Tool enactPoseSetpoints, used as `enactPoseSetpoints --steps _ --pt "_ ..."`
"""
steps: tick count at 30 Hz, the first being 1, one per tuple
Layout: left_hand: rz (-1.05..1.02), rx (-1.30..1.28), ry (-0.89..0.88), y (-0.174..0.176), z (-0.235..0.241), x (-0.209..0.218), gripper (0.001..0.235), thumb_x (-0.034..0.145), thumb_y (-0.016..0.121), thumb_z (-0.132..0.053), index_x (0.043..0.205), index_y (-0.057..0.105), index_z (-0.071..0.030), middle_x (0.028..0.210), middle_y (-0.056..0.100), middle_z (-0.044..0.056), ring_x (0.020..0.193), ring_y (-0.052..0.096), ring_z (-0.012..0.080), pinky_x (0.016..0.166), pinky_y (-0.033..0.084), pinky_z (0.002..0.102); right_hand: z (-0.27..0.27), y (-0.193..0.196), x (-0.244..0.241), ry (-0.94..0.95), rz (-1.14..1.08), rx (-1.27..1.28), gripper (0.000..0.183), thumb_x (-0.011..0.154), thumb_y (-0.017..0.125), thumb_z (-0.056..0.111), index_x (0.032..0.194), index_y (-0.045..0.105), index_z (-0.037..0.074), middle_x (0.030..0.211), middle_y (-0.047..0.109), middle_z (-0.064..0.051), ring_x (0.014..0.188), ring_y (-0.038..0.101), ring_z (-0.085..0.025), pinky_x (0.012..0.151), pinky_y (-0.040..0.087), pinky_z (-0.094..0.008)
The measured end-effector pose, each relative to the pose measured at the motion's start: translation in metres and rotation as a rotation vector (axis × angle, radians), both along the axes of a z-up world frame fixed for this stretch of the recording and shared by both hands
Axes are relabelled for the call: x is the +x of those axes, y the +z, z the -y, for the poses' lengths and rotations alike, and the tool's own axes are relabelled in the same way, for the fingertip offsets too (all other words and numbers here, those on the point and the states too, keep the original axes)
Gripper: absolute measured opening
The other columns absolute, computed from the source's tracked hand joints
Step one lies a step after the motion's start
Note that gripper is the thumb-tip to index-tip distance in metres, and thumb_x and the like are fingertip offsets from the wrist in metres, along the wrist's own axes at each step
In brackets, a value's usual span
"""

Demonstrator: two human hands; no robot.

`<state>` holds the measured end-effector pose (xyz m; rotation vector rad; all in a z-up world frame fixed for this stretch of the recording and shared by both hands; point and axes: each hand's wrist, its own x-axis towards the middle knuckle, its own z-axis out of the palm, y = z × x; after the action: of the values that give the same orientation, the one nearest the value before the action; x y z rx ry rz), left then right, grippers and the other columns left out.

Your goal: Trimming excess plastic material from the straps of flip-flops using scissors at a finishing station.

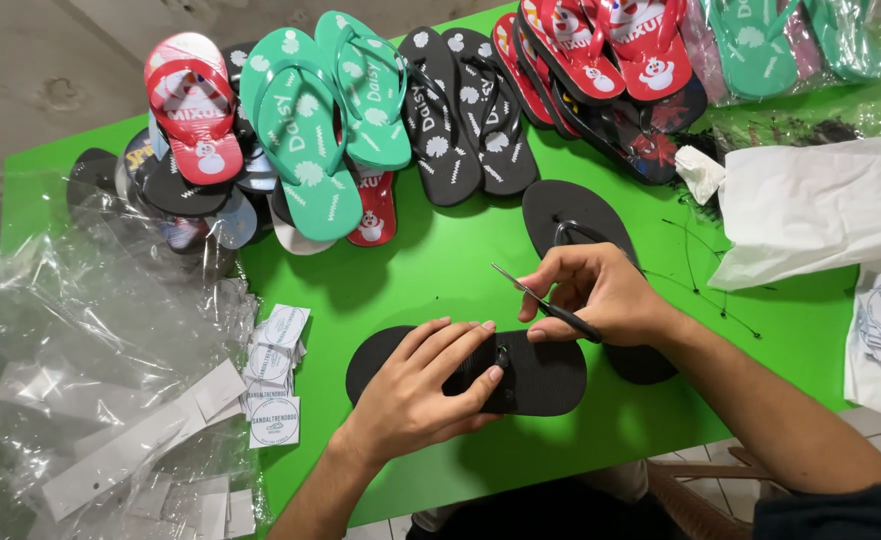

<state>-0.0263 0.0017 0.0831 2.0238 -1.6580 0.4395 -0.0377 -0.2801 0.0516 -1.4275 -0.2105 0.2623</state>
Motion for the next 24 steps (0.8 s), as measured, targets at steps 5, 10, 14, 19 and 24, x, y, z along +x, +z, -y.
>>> enactPoseSetpoints --steps 5,10,14,19,24 --pt "-0.012 -0.012 -0.004 0.000 0.000 -0.001 0.030 0.102 0.071 -0.033 0.117 0.058 -0.010 0.134 0.060 0.028 0.120 0.066 0.0391 0.105 0.052 0.054 -0.001 0.004 -0.001 0.015 -0.011 -0.051 0.036 0.072 0.089 0.002 0.102 0.070 0.006 0.091 0.080 -0.018 0.051 0.045 0.000 0.044 0.040 -0.015" --pt "0.001 -0.033 -0.005 0.001 0.000 -0.002 0.022 0.105 0.064 -0.029 0.118 0.061 -0.010 0.135 0.061 0.026 0.120 0.067 0.0385 0.105 0.052 0.054 0.001 0.005 -0.001 0.046 -0.095 -0.072 0.037 0.069 0.089 -0.001 0.100 0.069 0.005 0.093 0.083 -0.021 0.056 0.053 0.000 0.047 0.045 -0.015" --pt "0.012 -0.029 -0.008 -0.002 -0.001 -0.003 0.017 0.107 0.061 -0.022 0.119 0.062 -0.011 0.138 0.059 0.025 0.123 0.066 0.0385 0.107 0.049 0.056 0.003 0.002 -0.001 0.153 -0.078 -0.093 0.040 0.069 0.091 0.006 0.103 0.069 0.004 0.096 0.083 -0.020 0.074 0.074 -0.011 0.059 0.060 -0.021" --pt "0.082 -0.053 0.087 -0.004 -0.001 -0.006 0.018 0.105 0.064 -0.019 0.122 0.067 -0.015 0.139 0.062 0.011 0.127 0.063 0.0283 0.112 0.044 0.057 0.005 -0.004 -0.001 0.125 -0.050 -0.086 0.042 0.068 0.091 0.006 0.103 0.069 0.004 0.098 0.082 -0.021 0.083 0.079 -0.017 0.071 0.065 -0.025" --pt "0.286 -0.467 0.112 -0.016 0.004 -0.014 0.015 0.085 0.067 -0.004 0.079 0.061 -0.017 0.095 0.064 -0.002 0.090 0.060 0.0145 0.075 0.056 0.029 0.010 -0.003 -0.004 -0.020 0.082 0.183 0.045 0.069 0.088 -0.005 0.106 0.064 0.003 0.096 0.076 -0.015 0.095 0.077 -0.024 0.083 0.064 -0.030"
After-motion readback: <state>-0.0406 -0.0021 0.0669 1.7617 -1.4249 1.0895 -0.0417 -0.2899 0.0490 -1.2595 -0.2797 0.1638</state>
